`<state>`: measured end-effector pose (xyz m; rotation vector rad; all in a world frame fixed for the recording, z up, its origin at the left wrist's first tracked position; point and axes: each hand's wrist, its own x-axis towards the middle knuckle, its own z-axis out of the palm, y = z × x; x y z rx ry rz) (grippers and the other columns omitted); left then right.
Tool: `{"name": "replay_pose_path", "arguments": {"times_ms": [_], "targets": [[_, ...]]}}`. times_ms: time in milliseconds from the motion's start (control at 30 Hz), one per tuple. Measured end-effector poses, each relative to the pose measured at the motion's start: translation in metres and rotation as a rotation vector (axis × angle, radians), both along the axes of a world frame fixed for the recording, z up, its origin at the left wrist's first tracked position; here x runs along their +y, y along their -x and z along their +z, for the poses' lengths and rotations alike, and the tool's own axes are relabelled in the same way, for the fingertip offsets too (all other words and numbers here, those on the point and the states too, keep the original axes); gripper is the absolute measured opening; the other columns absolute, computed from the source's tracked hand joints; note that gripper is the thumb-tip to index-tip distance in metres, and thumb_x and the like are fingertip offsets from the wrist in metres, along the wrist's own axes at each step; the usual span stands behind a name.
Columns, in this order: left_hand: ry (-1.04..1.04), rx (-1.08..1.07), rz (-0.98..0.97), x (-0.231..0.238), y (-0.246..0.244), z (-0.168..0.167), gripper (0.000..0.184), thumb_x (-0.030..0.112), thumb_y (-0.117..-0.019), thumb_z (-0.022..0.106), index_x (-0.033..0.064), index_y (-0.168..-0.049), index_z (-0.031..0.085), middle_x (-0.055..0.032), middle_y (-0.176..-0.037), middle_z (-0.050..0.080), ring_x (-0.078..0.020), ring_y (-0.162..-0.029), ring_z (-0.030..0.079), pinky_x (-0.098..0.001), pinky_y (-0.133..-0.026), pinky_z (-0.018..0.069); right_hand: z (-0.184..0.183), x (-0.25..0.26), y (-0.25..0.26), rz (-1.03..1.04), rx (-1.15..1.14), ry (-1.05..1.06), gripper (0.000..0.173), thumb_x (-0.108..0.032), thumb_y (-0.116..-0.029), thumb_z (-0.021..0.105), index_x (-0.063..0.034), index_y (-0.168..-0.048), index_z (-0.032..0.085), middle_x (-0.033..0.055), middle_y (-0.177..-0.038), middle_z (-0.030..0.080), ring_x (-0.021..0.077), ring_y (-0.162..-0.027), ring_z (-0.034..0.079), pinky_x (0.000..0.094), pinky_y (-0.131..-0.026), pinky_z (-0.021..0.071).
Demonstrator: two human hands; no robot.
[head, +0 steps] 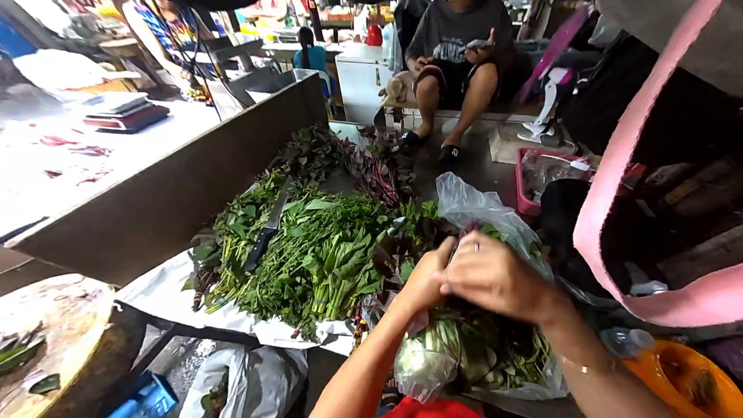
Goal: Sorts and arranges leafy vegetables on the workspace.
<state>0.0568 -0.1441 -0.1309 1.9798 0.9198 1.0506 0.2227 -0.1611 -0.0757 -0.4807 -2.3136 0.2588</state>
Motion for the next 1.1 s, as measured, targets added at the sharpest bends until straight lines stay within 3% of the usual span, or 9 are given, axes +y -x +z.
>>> {"name": "replay_pose_path", "arguments": {"times_ms": [200,300,367,433,500,567,667,833,1100], "targets": [[-0.132,-0.356,0.228,-0.009,-0.01,0.004,0.022,0.01,-0.1007,0.055,-0.0091,-0.111,0.059,-0.0046,-0.076,0.061,-0.0038,-0.064,0.057,-0.0219,-0.063,0.0509,-0.04,-0.001,0.011,0.073,1.224,0.719,0.039,-0.04,-0.0972,0.066,-0.0126,-0.124,0.07,0.0042,-0.123,0.074,0.0181,-0.116,0.07,0.0352,-0.103,0.0552],[-0.19,-0.049,0.098,-0.007,-0.005,0.003,0.025,0.016,-0.1023,0.057,-0.0062,-0.112,0.063,-0.0122,-0.081,0.066,-0.0169,-0.07,0.064,-0.0347,-0.069,0.0558,-0.043,0.038,-0.016,0.178,0.931,0.903,0.062,-0.057,-0.0868,0.072,-0.0124,-0.13,0.067,0.0023,-0.121,0.072,0.0154,-0.111,0.068,0.0341,-0.098,0.0555],[-0.11,0.196,-0.01,-0.002,-0.002,0.007,0.03,0.024,-0.1054,0.054,-0.0026,-0.117,0.063,-0.0159,-0.085,0.068,-0.0264,-0.077,0.068,-0.0458,-0.074,0.0563,-0.022,0.055,-0.035,0.171,0.578,0.834,0.042,-0.037,-0.0876,0.076,-0.0094,-0.119,0.073,-0.0005,-0.108,0.076,0.0099,-0.098,0.071,0.0289,-0.089,0.0584],[-0.027,0.259,-0.073,0.001,-0.002,0.008,0.031,0.021,-0.1051,0.054,-0.004,-0.121,0.064,-0.0187,-0.093,0.07,-0.0291,-0.087,0.07,-0.0486,-0.082,0.0555,0.001,0.046,-0.033,0.057,0.194,0.566,0.023,-0.021,-0.0902,0.071,-0.0031,-0.103,0.077,-0.0006,-0.095,0.075,0.0047,-0.092,0.069,0.0252,-0.09,0.056],[-0.024,0.11,-0.038,0.001,-0.002,0.004,0.025,0.01,-0.0968,0.06,-0.0067,-0.115,0.067,-0.0177,-0.097,0.072,-0.0238,-0.093,0.071,-0.0432,-0.089,0.0556,0.005,0.024,-0.016,-0.019,0.024,0.184,0.022,-0.025,-0.0958,0.067,-0.0082,-0.096,0.081,0.0008,-0.092,0.077,0.0092,-0.093,0.069,0.0423,-0.106,0.0426],[0.04,-0.129,0.009,-0.002,-0.004,0.003,0.028,0.006,-0.0935,0.059,-0.0082,-0.118,0.064,-0.0118,-0.098,0.071,-0.0108,-0.092,0.068,-0.031,-0.088,0.0551,-0.007,0.002,-0.001,-0.039,0.165,-0.06,0.024,-0.03,-0.1012,0.065,-0.0125,-0.1,0.08,0.001,-0.094,0.077,0.0112,-0.098,0.07,0.0537,-0.116,0.0326],[0.122,-0.373,0.152,-0.002,-0.006,0.008,0.031,0.009,-0.1029,0.051,-0.0102,-0.126,0.056,-0.0051,-0.095,0.065,-0.0005,-0.083,0.062,-0.0202,-0.08,0.0532,-0.028,-0.018,0.015,-0.106,0.532,-0.075,0.026,-0.035,-0.1022,0.064,-0.018,-0.116,0.076,-0.001,-0.115,0.077,0.0112,-0.118,0.067,0.0459,-0.122,0.0336],[-0.265,-0.301,0.261,-0.003,-0.016,0.001,0.018,0.01,-0.1007,0.057,-0.0072,-0.105,0.063,-0.0057,-0.077,0.063,-0.0046,-0.067,0.058,-0.0208,-0.065,0.0516,-0.027,-0.011,0.021,-0.007,1.298,0.785,0.035,-0.026,-0.1021,0.06,-0.0038,-0.129,0.063,0.0079,-0.126,0.072,0.019,-0.118,0.068,0.0356,-0.103,0.0548],[-0.238,0.342,0.042,0.001,-0.018,0.013,0.041,0.039,-0.1036,0.057,0.0006,-0.11,0.072,-0.0155,-0.08,0.07,-0.0317,-0.073,0.07,-0.0536,-0.069,0.0578,0.0,0.035,-0.036,-0.293,0.257,0.594,0.011,-0.01,-0.0893,0.073,-0.0026,-0.097,0.075,0.0035,-0.084,0.073,0.0081,-0.072,0.067,0.0291,-0.067,0.058]]}}
